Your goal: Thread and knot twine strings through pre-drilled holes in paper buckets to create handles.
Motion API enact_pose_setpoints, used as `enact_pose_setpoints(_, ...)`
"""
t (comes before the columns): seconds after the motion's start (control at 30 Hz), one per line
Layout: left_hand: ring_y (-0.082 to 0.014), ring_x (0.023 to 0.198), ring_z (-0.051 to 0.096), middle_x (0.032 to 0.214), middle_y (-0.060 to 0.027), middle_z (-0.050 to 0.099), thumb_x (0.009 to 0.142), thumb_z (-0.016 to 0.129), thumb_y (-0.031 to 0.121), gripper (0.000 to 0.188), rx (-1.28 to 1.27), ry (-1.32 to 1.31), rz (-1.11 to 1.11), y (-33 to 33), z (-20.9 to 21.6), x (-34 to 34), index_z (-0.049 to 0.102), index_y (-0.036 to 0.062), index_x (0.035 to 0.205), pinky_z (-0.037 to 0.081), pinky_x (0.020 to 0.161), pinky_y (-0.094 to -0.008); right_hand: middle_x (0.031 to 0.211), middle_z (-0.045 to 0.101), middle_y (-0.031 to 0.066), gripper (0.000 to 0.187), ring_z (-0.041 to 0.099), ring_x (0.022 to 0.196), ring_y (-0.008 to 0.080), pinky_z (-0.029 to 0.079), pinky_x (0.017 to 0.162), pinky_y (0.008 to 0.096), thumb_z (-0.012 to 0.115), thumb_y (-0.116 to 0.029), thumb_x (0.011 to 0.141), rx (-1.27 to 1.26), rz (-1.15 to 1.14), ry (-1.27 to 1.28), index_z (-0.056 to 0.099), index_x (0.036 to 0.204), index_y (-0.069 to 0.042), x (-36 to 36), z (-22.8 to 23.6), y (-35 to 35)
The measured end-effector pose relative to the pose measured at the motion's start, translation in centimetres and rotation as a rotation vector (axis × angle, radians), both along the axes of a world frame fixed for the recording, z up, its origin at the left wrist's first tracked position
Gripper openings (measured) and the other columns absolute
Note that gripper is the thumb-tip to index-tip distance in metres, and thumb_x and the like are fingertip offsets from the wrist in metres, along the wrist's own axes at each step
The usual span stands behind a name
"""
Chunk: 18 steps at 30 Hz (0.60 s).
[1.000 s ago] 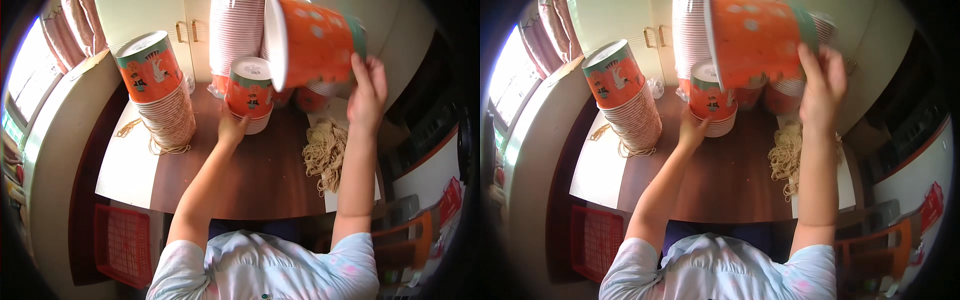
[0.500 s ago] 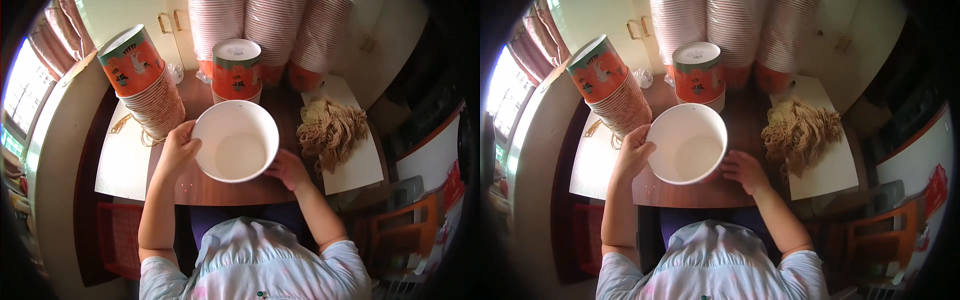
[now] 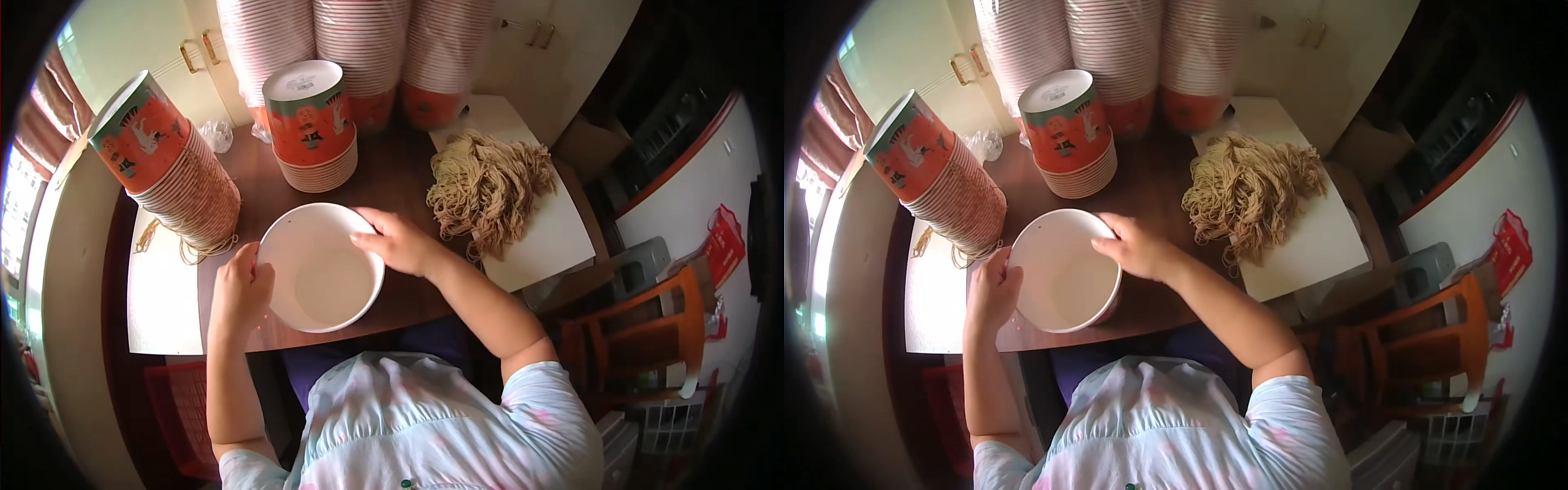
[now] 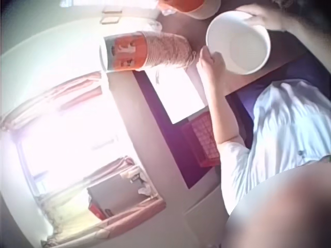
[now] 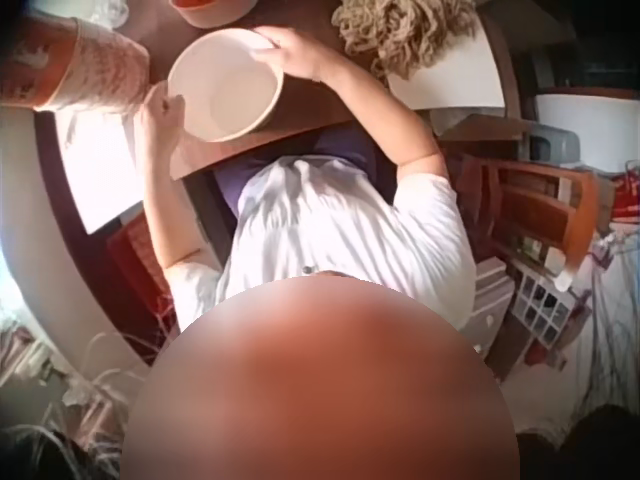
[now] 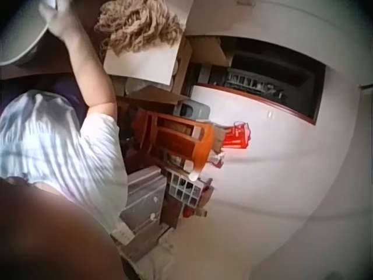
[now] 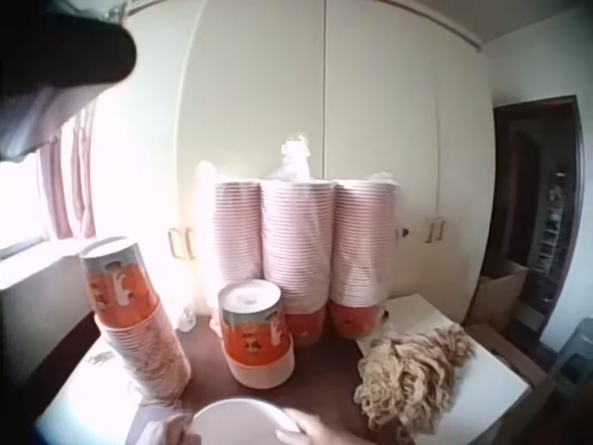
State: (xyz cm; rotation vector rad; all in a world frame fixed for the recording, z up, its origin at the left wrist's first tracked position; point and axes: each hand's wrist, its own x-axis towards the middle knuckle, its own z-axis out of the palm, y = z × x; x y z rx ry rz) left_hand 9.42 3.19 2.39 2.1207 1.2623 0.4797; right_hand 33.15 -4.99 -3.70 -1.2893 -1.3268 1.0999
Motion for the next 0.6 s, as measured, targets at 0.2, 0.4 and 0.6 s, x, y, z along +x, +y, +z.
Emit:
enact_pose_setpoints(0.2, -0.0315, 0.057, 0.06, 0.064, -0.021, 0.058, 0.078, 0.045, 0.007, 0.025, 0.159, 0.01, 0.013, 1.1, -1.1, -1.6, 0.063, -0.0027, 0.094, 0.048, 0.059, -0.0407, 0.086, 0.066, 0.0136, 0.016, 0.063, 0.084, 0.0289, 0.051, 0.076, 0.0373, 0.068, -0.019, 0.08, 0.163, -0.348, -0.77, 0.071, 0.086, -0.004, 7.8, 3.4, -0.4)
enact_pose_setpoints(0.4, -0.0312, 0.058, 0.061, 0.067, -0.019, 0.061, 0.081, 0.051, 0.011, 0.028, 0.291, 0.051, 0.075, 0.1, -1.3, -1.8, 0.064, -0.002, 0.102, 0.05, 0.062, -0.0398, 0.094, 0.062, 0.0117, 0.008, 0.057, 0.099, 0.0302, 0.047, 0.086, 0.0387, 0.068, -0.015, 0.075, 0.032, -0.349, -1.246, 0.07, 0.079, -0.007, 15.1, 4.4, -1.4)
enact_pose_setpoints(0.6, -0.0224, 0.057, 0.06, 0.077, -0.0111, 0.064, 0.082, 0.064, 0.019, 0.033, 0.357, -0.011, 0.133, 0.0, 0.4, -2.3, 0.065, -0.0004, 0.109, 0.049, 0.061, -0.0356, 0.089, 0.062, 0.012, 0.007, 0.057, 0.095, 0.031, 0.048, 0.085, 0.0405, 0.068, -0.016, 0.075, -0.001, -0.188, -1.387, 0.071, 0.077, -0.01, 17.3, 2.1, 0.2)
